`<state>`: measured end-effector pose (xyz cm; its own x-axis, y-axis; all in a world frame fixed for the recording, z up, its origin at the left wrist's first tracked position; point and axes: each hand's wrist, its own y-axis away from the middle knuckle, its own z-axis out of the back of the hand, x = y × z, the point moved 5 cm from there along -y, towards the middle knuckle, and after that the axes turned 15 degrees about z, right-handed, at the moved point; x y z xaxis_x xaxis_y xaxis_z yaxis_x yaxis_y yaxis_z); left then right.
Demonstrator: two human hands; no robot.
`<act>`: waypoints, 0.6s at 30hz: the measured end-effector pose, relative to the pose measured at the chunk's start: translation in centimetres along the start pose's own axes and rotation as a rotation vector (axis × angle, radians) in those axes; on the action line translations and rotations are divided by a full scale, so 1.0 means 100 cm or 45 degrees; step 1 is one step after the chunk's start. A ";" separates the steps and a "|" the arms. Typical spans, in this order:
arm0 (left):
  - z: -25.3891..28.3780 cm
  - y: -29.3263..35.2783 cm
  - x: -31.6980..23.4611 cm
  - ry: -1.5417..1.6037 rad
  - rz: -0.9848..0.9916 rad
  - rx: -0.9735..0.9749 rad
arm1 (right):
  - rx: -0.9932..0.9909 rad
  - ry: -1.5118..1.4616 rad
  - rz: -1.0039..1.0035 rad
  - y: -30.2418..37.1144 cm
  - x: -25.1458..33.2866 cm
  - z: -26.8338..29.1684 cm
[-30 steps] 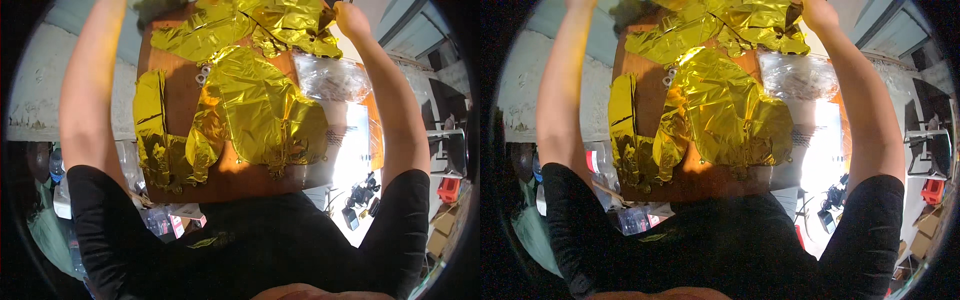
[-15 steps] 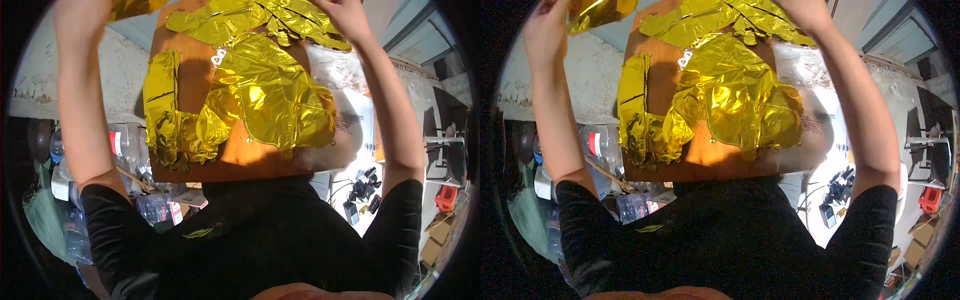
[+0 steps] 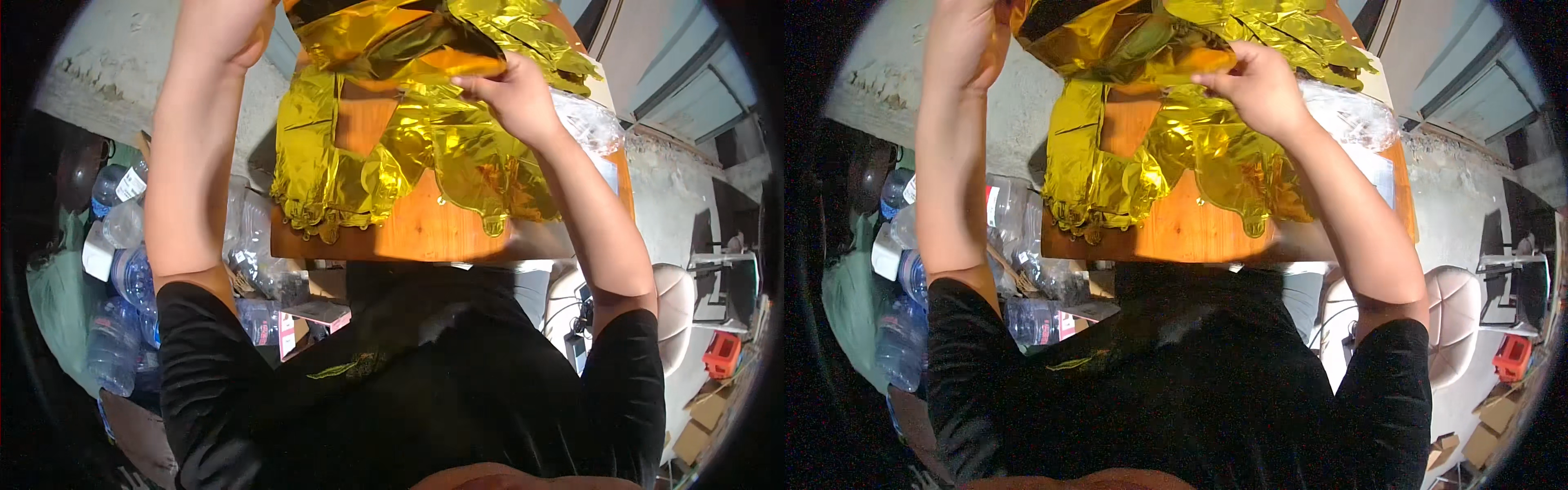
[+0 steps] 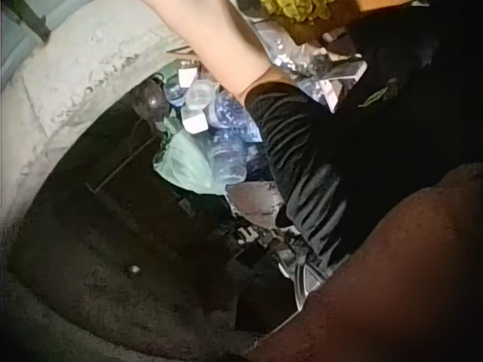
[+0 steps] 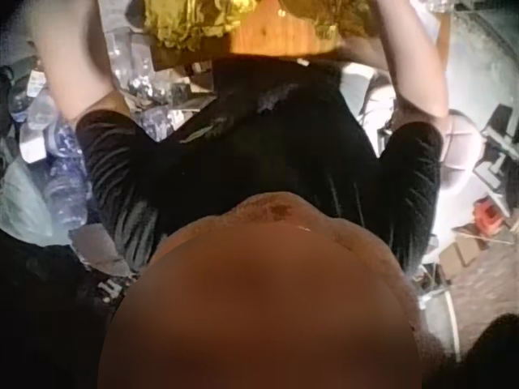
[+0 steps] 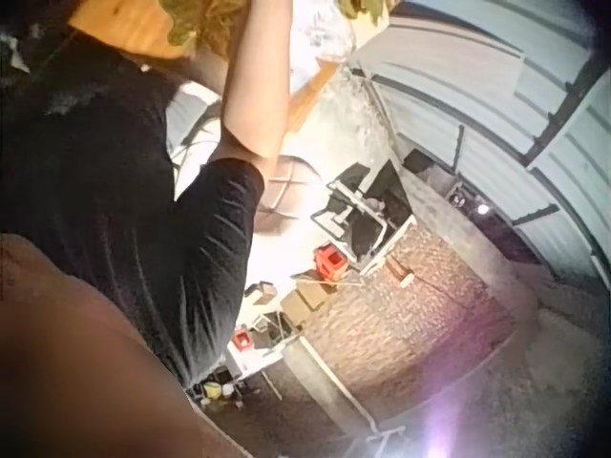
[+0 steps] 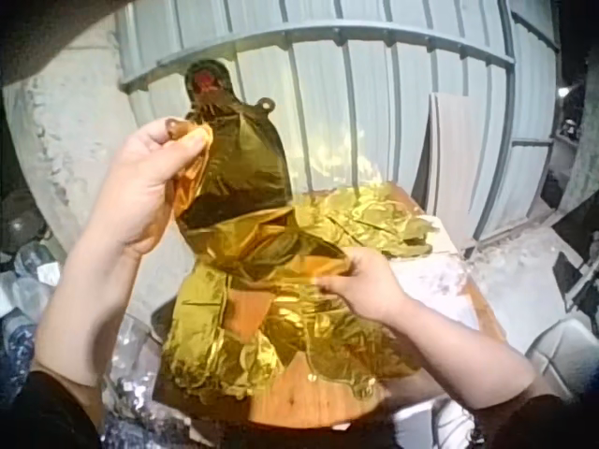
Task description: Folding and preparing gold-colored packaging foils at a workstation.
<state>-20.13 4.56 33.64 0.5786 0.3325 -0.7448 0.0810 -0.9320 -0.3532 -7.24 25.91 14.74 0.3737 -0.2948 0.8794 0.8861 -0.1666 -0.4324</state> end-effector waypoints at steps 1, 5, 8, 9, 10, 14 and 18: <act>-0.003 0.000 0.002 0.045 0.024 -0.029 | 0.039 0.026 0.011 0.006 0.009 0.002; -0.006 0.004 -0.001 0.045 0.059 0.012 | -0.036 0.443 0.161 0.016 0.012 0.011; -0.021 0.002 0.003 0.067 0.064 0.012 | -0.059 0.040 0.413 0.019 0.030 0.001; -0.030 0.002 0.001 0.070 0.066 0.016 | 0.085 -0.077 0.399 0.013 0.040 -0.007; -0.035 0.005 -0.006 -0.404 -0.042 -0.239 | 0.082 -0.075 0.397 0.013 0.038 -0.008; -0.029 -0.005 -0.007 0.281 0.190 -0.021 | 0.565 0.049 -0.096 0.034 -0.004 -0.039; -0.029 0.022 -0.043 -0.997 -0.167 -0.472 | 0.506 -0.207 -0.254 0.060 0.009 -0.051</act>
<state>-20.02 0.66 37.69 -0.1662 0.3167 -0.9339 0.4453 -0.8209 -0.3576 -2.98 19.81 11.90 0.1952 -0.1371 0.9711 0.9694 0.1771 -0.1698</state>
